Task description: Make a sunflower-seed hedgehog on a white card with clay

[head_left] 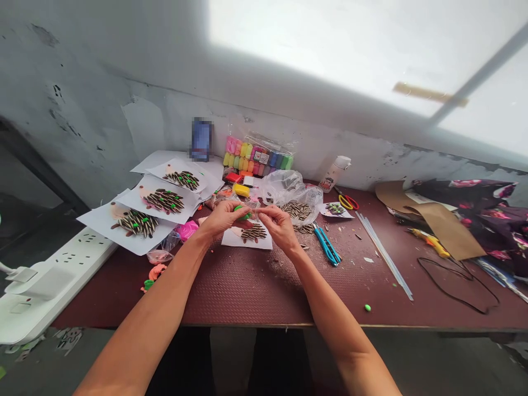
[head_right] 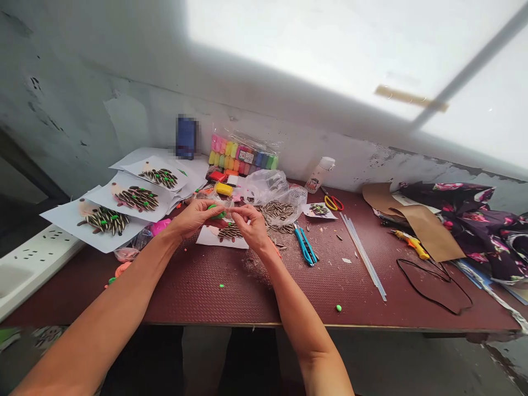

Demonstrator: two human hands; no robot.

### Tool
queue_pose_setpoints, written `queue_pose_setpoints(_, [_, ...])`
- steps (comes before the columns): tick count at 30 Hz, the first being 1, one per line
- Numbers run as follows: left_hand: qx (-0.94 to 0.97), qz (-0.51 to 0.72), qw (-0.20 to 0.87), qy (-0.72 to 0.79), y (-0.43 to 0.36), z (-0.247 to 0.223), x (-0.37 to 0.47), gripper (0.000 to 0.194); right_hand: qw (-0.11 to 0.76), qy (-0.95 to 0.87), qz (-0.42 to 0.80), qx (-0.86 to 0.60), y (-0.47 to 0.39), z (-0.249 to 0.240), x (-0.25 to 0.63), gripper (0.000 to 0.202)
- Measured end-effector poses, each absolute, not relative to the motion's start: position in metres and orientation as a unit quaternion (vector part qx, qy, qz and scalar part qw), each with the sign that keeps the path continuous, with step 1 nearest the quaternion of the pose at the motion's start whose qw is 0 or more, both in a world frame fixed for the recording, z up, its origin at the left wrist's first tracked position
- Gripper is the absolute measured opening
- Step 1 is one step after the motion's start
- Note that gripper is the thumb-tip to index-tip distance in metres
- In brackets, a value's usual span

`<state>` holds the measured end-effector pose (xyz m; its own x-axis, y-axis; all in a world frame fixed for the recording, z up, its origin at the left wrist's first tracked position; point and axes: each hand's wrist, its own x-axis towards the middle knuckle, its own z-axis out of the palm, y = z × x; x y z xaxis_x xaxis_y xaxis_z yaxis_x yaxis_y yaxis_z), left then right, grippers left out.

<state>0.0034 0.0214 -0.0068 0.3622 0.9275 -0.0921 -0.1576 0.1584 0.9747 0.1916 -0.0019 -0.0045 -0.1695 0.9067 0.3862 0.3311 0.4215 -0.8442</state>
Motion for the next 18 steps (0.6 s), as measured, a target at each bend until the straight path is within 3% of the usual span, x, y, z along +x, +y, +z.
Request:
queue_pose_setpoints(9, [0.523, 0.389, 0.675, 0.345, 0.021, -0.008, 0.002, 0.038, 0.464, -0.725, 0.256, -0.440, 0.001, -0.013, 0.193, 0.007])
queue_pose_setpoints(18, [0.531, 0.382, 0.672, 0.346, 0.021, -0.011, 0.002, 0.037, 0.496, -0.694, 0.245, -0.461, 0.001, -0.020, 0.189, 0.018])
